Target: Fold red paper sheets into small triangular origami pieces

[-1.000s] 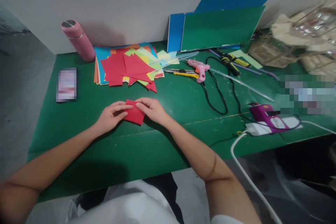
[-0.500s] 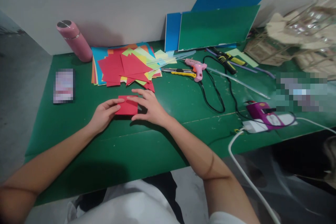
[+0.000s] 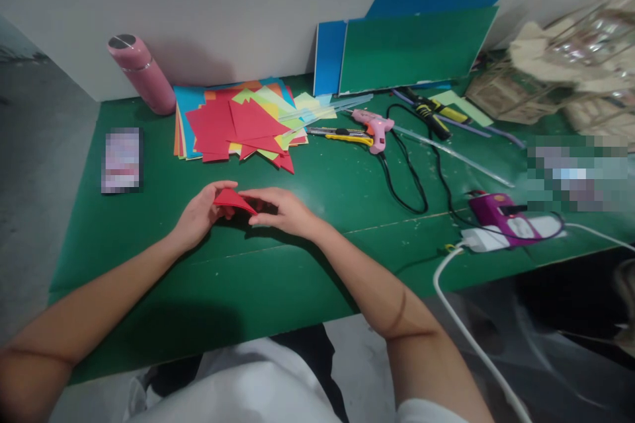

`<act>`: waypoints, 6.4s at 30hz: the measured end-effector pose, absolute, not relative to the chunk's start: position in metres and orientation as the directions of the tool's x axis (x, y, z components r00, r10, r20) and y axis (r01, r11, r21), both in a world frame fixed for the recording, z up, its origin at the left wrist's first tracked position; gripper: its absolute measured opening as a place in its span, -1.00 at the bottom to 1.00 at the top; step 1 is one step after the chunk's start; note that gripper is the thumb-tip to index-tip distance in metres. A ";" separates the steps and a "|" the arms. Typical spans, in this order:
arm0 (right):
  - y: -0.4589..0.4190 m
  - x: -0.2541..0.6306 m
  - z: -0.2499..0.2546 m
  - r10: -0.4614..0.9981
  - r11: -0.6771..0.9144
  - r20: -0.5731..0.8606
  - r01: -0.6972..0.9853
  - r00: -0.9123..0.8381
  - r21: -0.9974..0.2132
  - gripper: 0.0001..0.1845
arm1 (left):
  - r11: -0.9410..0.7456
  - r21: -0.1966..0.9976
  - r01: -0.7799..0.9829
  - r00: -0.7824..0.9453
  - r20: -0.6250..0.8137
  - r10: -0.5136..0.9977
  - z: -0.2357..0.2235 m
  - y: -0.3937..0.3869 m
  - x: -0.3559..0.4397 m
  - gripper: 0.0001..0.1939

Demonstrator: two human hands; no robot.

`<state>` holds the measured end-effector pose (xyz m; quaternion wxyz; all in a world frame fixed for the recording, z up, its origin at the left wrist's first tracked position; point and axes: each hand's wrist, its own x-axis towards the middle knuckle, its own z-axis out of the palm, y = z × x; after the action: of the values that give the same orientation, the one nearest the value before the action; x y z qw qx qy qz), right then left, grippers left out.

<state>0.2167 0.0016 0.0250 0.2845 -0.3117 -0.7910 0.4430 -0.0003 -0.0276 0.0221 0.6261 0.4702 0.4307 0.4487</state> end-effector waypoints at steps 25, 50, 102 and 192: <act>0.000 0.214 0.023 0.835 0.039 0.045 -0.022 -0.548 -0.999 -0.28 | 0.097 0.978 -0.185 0.284 -0.041 0.958 0.015 -0.025 0.001 -0.38; 0.001 0.214 0.026 0.954 -0.227 -0.177 -0.196 -0.243 -0.954 -0.48 | -0.172 0.976 0.132 0.245 0.136 0.960 0.028 -0.036 0.005 -0.74; 0.002 0.217 0.041 0.880 -0.403 -0.327 -0.176 -0.345 -0.898 -0.52 | -0.464 0.742 0.484 0.151 0.452 0.879 0.029 -0.033 -0.008 -0.55; 0.017 0.226 0.020 0.371 0.907 0.465 0.206 -0.804 -0.367 -0.75 | -0.588 0.244 0.771 0.615 -0.047 0.787 0.029 -0.036 -0.005 -0.44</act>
<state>0.2259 0.0174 0.0203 0.2726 -0.1537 -0.9377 0.1511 -0.0045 -0.0364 0.0291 0.1209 0.8905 0.4375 0.0331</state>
